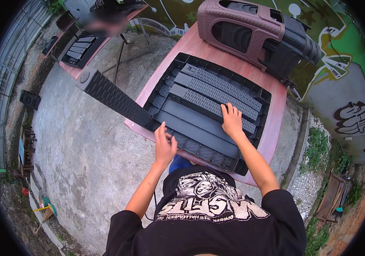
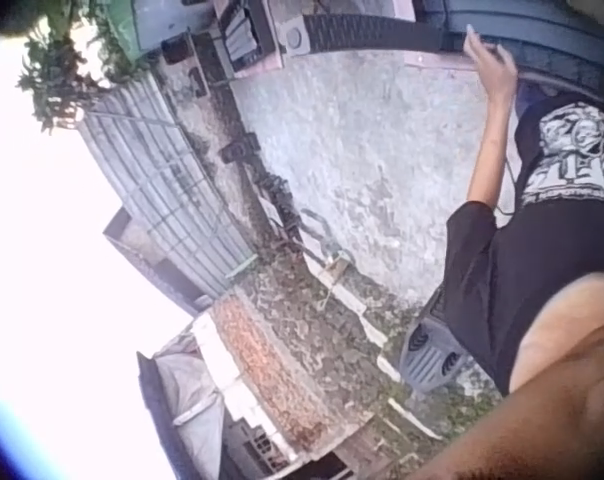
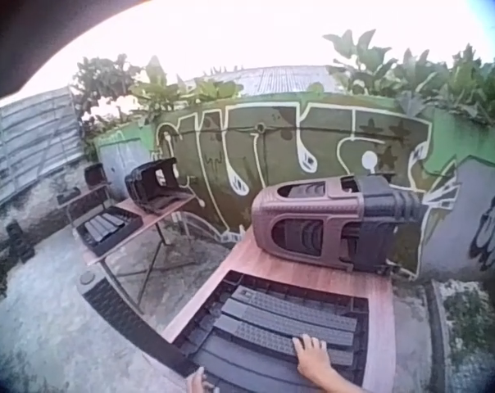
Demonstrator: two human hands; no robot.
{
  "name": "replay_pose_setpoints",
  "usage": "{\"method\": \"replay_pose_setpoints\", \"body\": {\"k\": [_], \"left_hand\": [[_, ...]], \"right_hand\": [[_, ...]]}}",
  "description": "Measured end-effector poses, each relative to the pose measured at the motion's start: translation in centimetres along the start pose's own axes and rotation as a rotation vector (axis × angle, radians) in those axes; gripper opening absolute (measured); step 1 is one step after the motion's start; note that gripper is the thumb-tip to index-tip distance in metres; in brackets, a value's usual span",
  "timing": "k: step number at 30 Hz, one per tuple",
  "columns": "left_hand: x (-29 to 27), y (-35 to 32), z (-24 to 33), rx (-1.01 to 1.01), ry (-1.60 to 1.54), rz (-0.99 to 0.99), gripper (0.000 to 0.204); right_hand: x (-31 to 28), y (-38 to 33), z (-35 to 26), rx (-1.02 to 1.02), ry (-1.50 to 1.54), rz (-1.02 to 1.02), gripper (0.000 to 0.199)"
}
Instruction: Assembling plastic tables by attaching legs to the table tops and then arranging stools in an outdoor area.
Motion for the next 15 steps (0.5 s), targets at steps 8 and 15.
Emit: {"method": "replay_pose_setpoints", "body": {"k": [8,15], "left_hand": [[3.7,2.8,2.1,0.187,0.197,-0.102,0.069],[7.9,2.6,6.0,0.586,0.579,-0.225,0.071]], "right_hand": [[-6.2,-0.7,2.8,-0.01,0.317,-0.306,0.091],[-15.5,-5.8,6.0,0.083,0.985,-0.748,0.086]]}}
Point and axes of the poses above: each hand's wrist, its own y-axis towards the middle knuckle, its own x-axis out of the palm, z = x × y, the point moved 2 cm from there along y, towards the middle knuckle, and after that the axes turned 9 degrees about -y, right-handed, at the moved point
